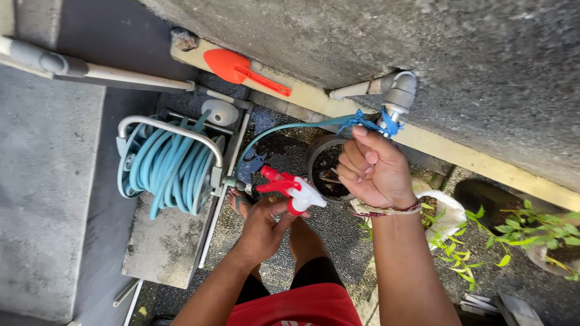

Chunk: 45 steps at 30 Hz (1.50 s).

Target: Filling and preparing a spray bottle for gardening tasks.

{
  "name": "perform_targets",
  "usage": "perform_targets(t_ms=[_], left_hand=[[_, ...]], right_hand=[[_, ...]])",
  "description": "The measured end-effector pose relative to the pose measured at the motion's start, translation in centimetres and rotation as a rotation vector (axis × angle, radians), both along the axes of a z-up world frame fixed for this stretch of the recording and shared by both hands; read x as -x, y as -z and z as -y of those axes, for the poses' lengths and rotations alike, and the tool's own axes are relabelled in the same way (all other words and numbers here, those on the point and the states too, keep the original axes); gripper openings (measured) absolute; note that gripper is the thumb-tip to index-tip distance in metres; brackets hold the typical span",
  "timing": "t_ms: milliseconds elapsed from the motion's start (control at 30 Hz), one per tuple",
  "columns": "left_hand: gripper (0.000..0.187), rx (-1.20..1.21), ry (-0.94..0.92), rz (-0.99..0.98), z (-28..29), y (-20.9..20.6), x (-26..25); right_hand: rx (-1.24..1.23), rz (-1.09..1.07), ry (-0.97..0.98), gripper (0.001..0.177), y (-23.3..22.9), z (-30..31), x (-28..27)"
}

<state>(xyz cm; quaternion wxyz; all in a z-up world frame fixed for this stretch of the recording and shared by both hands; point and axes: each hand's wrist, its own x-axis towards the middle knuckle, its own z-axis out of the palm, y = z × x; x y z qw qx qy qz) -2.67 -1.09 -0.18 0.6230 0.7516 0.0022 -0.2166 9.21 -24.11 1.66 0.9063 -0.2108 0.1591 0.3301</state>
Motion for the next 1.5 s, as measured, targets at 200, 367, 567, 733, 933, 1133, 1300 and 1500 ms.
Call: perform_targets(t_ms=[200, 367, 567, 733, 933, 1133, 1300, 1500], left_hand=[[0.014, 0.001, -0.003, -0.027, -0.3, -0.5, -0.4], [0.016, 0.074, -0.074, -0.005, -1.3, -0.2, 0.0], [0.017, -0.027, -0.091, -0.118, -3.5, -0.2, -0.2], [0.013, -0.315, -0.023, 0.09, -5.1, 4.5, 2.4], [0.059, -0.57, -0.239, 0.074, -8.5, 2.9, 2.4], [0.042, -0.359, -0.263, -0.163, -12.6, 4.2, 6.0], [0.038, -0.317, -0.198, -0.283, -14.9, 4.5, 7.4], [0.039, -0.283, -0.226, -0.261, -16.8, 5.6, 7.1]], right_hand=[[0.072, -0.015, -0.009, 0.044, -1.6, 0.3, -0.1], [0.031, 0.093, -0.038, 0.039, -2.0, 0.9, 1.9], [0.452, 0.385, -0.324, 0.072, 1.8, -3.8, 6.3], [0.754, 0.535, -0.485, 0.04, 6.2, -11.4, 8.4], [0.889, 0.54, -0.428, 0.022, 13.2, -16.5, 4.8], [1.172, 0.563, -0.306, 0.025, 22.1, -20.0, -0.2], [1.237, 0.962, -0.113, 0.026, 19.9, -23.2, -2.6], [1.241, 0.984, -0.066, 0.021, 17.2, -25.5, -3.4]])
